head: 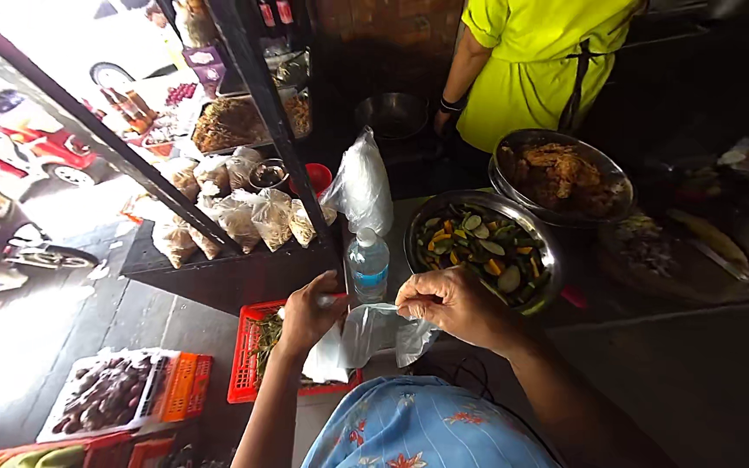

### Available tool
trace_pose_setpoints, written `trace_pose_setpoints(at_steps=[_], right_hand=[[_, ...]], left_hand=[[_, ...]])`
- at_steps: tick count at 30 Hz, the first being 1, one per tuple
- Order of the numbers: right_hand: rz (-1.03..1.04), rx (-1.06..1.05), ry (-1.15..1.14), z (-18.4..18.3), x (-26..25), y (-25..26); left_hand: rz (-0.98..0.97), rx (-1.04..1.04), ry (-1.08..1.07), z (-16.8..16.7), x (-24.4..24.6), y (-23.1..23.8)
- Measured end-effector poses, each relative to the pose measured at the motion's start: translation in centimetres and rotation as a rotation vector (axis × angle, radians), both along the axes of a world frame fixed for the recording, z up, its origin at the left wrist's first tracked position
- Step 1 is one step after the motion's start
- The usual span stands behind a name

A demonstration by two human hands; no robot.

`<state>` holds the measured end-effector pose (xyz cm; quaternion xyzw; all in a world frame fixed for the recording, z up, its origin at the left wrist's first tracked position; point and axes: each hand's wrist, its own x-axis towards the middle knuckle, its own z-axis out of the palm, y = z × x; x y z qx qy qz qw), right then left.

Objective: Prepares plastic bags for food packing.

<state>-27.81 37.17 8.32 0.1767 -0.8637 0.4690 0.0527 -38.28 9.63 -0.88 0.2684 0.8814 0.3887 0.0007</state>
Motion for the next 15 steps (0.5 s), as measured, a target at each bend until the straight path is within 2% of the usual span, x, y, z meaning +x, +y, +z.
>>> trace_pose_setpoints(at_steps=[4,6,8,11,15], right_hand=[[-0.012,0.164,0.093,0.0,-0.7,-2.4],[0.016,0.222,0.147,0.1,-1.1,-4.4],[0.112,0.186,0.164,0.3,-1.4,-6.4],[0.221,0.055,0.209,0.8,-1.6,-8.6],[0.154,-0.068,0.252,1.1,-1.8,-8.4]], left_hand=[[-0.098,0.281,-0.015,5.8,3.5,-7.5],[-0.18,0.401,-0.122,8.7,5.8,-8.3],[-0.212,0.392,-0.15,10.2,7.8,-6.4],[-0.187,0.353,-0.129,8.9,9.1,-2.6],[-0.081,0.411,0.03,6.5,9.1,-2.1]])
